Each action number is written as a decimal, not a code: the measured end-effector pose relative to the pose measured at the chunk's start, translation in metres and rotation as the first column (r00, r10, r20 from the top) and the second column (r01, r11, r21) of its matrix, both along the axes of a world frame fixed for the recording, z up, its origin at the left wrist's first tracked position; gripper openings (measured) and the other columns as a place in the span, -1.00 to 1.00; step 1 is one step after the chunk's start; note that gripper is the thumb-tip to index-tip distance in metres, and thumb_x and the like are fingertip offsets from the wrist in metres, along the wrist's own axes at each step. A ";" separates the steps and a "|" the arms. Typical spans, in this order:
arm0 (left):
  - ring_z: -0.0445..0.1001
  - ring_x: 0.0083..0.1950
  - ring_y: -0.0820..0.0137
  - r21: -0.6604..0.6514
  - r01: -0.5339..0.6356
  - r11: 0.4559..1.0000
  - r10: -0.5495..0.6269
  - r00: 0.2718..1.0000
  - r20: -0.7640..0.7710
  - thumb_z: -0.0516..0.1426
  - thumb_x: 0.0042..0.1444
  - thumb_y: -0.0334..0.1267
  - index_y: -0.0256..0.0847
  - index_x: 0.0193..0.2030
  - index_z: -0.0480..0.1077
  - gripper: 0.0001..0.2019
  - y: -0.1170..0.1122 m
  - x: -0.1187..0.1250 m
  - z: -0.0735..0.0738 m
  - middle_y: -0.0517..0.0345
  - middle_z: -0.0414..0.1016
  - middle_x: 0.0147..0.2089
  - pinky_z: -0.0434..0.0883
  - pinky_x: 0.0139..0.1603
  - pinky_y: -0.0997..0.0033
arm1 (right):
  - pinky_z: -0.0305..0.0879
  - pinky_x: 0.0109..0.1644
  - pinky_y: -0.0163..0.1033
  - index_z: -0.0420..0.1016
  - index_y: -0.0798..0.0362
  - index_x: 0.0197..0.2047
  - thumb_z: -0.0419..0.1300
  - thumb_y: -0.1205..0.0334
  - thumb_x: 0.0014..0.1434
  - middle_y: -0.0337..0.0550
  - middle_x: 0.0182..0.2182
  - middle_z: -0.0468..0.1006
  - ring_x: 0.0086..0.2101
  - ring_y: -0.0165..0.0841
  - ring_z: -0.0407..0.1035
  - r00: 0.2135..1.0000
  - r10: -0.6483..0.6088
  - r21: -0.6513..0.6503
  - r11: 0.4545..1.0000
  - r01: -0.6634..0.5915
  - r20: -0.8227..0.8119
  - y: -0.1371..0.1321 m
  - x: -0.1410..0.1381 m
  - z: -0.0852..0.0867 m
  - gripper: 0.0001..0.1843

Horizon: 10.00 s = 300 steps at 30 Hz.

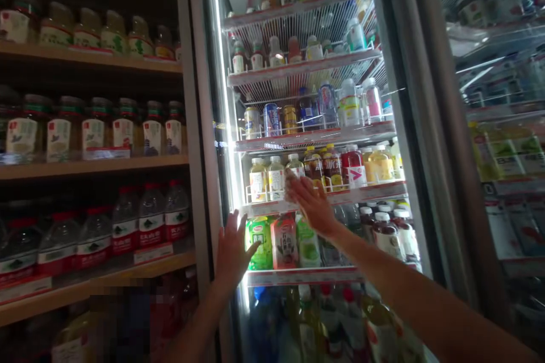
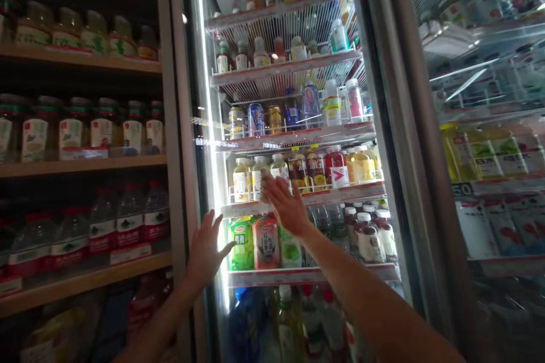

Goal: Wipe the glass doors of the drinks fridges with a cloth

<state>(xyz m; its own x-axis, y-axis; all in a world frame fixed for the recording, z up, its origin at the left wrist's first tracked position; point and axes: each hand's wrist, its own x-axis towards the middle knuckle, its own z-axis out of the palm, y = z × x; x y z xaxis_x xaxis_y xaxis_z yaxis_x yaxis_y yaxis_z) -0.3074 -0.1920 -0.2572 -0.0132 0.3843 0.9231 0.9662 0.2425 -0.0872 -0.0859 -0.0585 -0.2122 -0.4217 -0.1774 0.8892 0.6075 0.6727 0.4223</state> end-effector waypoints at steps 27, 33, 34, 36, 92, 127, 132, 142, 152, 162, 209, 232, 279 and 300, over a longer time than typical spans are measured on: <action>-0.10 0.39 0.11 -0.012 -0.004 1.000 0.004 1.000 0.014 0.02 0.12 0.06 -0.19 0.29 0.06 -0.36 0.043 0.044 0.077 -0.08 -0.07 0.38 0.05 0.28 -0.08 | 0.08 0.23 -0.05 0.17 -0.05 0.24 -0.10 0.33 0.24 -0.15 0.21 0.23 0.24 -0.29 0.02 0.985 -0.161 0.100 0.981 0.167 -0.059 0.075 0.187 0.049 -0.50; -0.10 0.39 0.08 0.034 -0.071 0.997 0.067 0.993 0.098 -0.03 0.16 -0.01 -0.31 0.28 0.07 -0.39 0.037 0.053 0.130 -0.17 -0.08 0.38 0.06 0.27 -0.09 | -0.03 0.24 0.19 -0.09 0.28 0.32 -0.20 0.35 0.23 0.19 0.30 -0.05 0.28 -0.11 -0.14 0.806 -0.112 -0.004 0.991 0.135 -0.581 0.077 0.146 0.120 -0.41; -0.11 0.39 0.08 0.016 -0.078 0.997 0.076 0.993 0.089 -0.03 0.16 0.00 -0.29 0.28 0.06 -0.39 0.037 0.054 0.138 -0.16 -0.10 0.39 0.05 0.27 -0.10 | -0.03 0.26 0.13 -0.09 0.22 0.33 -0.19 0.36 0.22 0.11 0.30 -0.04 0.28 -0.16 -0.15 0.852 -0.105 0.013 0.991 0.130 -0.512 0.073 0.133 0.126 -0.40; -0.13 0.39 0.09 -0.024 -0.090 0.996 0.092 0.994 0.060 -0.04 0.16 0.01 -0.26 0.29 0.04 -0.38 0.035 0.055 0.150 -0.13 -0.12 0.39 0.03 0.28 -0.11 | -0.01 0.29 -0.04 -0.02 0.05 0.32 -0.12 0.36 0.19 -0.12 0.30 0.04 0.28 -0.29 -0.12 0.970 -0.091 0.074 0.991 0.110 -0.227 0.064 0.114 0.128 -0.39; -0.31 0.41 0.05 0.013 0.027 1.000 -0.027 1.000 0.000 -0.03 0.15 0.08 -0.33 0.32 -0.02 -0.29 0.061 0.091 0.066 -0.18 -0.20 0.40 -0.05 0.30 -0.13 | 0.07 0.27 0.14 -0.15 0.09 0.35 -0.11 0.34 0.24 0.00 0.32 -0.07 0.28 -0.13 -0.13 0.912 -0.161 -0.073 0.987 0.144 -0.376 0.088 0.226 0.012 -0.37; -0.26 0.41 0.10 0.018 0.112 0.994 -0.109 0.987 -0.117 0.07 0.13 -0.13 -0.19 0.34 -0.07 -0.33 0.059 0.103 -0.052 -0.13 -0.04 0.37 -0.01 0.28 -0.16 | -0.09 0.31 0.06 0.27 0.10 0.18 -0.04 0.45 0.18 -0.03 0.20 0.24 0.29 -0.24 -0.14 0.977 -0.175 -0.038 0.984 0.172 -0.118 0.026 0.122 -0.088 -0.52; -0.22 0.40 0.06 -0.023 0.104 0.994 -0.106 0.985 -0.137 0.09 0.12 -0.13 -0.18 0.34 -0.09 -0.31 0.055 0.101 -0.052 -0.12 -0.08 0.38 0.06 0.25 -0.17 | -0.12 0.33 -0.01 0.24 0.04 0.20 -0.02 0.46 0.16 -0.14 0.25 0.16 0.28 -0.27 -0.11 0.991 -0.086 0.084 0.993 0.078 0.105 0.020 0.112 -0.100 -0.47; -0.26 0.41 0.11 -0.039 0.108 0.993 -0.113 0.974 -0.194 0.11 0.11 -0.14 -0.15 0.36 -0.18 -0.26 0.051 0.093 -0.058 -0.08 -0.07 0.38 0.06 0.26 -0.11 | -0.16 0.33 -0.01 0.28 0.05 0.18 -0.01 0.44 0.16 -0.12 0.23 0.19 0.27 -0.26 -0.10 0.993 -0.094 0.049 0.995 0.091 0.076 0.013 0.098 -0.087 -0.50; -0.28 0.41 0.14 -0.056 0.082 0.995 -0.093 0.967 -0.239 0.10 0.11 -0.14 -0.17 0.33 -0.04 -0.33 0.050 0.086 -0.063 -0.05 -0.02 0.37 0.04 0.28 -0.03 | -0.18 0.33 0.01 0.20 0.04 0.23 0.00 0.43 0.13 -0.11 0.25 0.16 0.27 -0.26 -0.10 0.997 -0.066 -0.006 0.998 0.067 0.048 0.007 0.074 -0.087 -0.43; -0.10 0.39 0.14 -0.045 0.061 0.997 -0.073 0.942 -0.328 0.05 0.14 -0.04 -0.26 0.30 0.03 -0.36 0.037 0.056 -0.075 -0.10 0.12 0.31 0.02 0.30 -0.02 | -0.12 0.32 0.04 0.16 0.08 0.25 -0.01 0.42 0.15 -0.09 0.25 0.16 0.27 -0.21 -0.08 0.997 -0.048 -0.020 0.999 0.049 0.057 0.002 0.049 -0.084 -0.44; -0.18 0.41 0.29 0.160 0.356 0.921 -0.314 0.918 -0.242 -0.11 0.22 -0.35 -0.18 0.24 0.13 -0.57 0.081 0.090 0.016 0.00 -0.03 0.38 0.04 0.32 0.07 | -0.29 0.31 0.08 -0.20 0.09 0.35 -0.04 0.24 0.23 0.05 0.23 0.18 0.26 -0.25 -0.06 0.996 -0.091 0.014 0.996 0.091 0.016 0.043 0.114 -0.044 -0.33; -0.18 0.40 0.19 0.463 0.192 0.865 -0.141 0.980 -0.143 -0.14 0.24 -0.32 -0.27 0.32 -0.04 -0.51 0.087 0.069 0.113 -0.07 -0.10 0.39 0.03 0.34 -0.02 | -0.27 0.28 0.13 -0.21 0.01 0.36 -0.07 0.15 0.23 -0.02 0.28 0.08 0.28 -0.13 -0.14 0.938 -0.135 -0.096 0.989 0.110 -0.318 0.062 0.139 -0.011 -0.32; -0.22 0.41 0.24 0.411 0.255 0.875 -0.110 0.933 -0.344 -0.08 0.22 -0.35 -0.29 0.28 0.04 -0.53 0.083 0.078 0.085 -0.10 -0.03 0.37 0.14 0.28 0.10 | -0.24 0.28 0.10 -0.18 0.00 0.36 -0.04 0.19 0.20 -0.05 0.28 0.09 0.28 -0.15 -0.14 0.937 -0.136 -0.092 0.989 0.112 -0.321 0.060 0.138 -0.010 -0.31; -0.18 0.40 0.25 0.127 0.223 0.967 -0.133 0.859 -0.495 -0.02 0.19 -0.38 -0.17 0.25 0.11 -0.53 0.056 0.054 -0.026 0.01 -0.06 0.37 0.10 0.32 0.11 | -0.25 0.29 0.13 -0.29 -0.05 0.37 -0.05 0.19 0.22 -0.06 0.32 -0.06 0.29 -0.14 -0.17 0.938 -0.136 -0.093 0.989 0.111 -0.319 0.057 0.135 -0.017 -0.29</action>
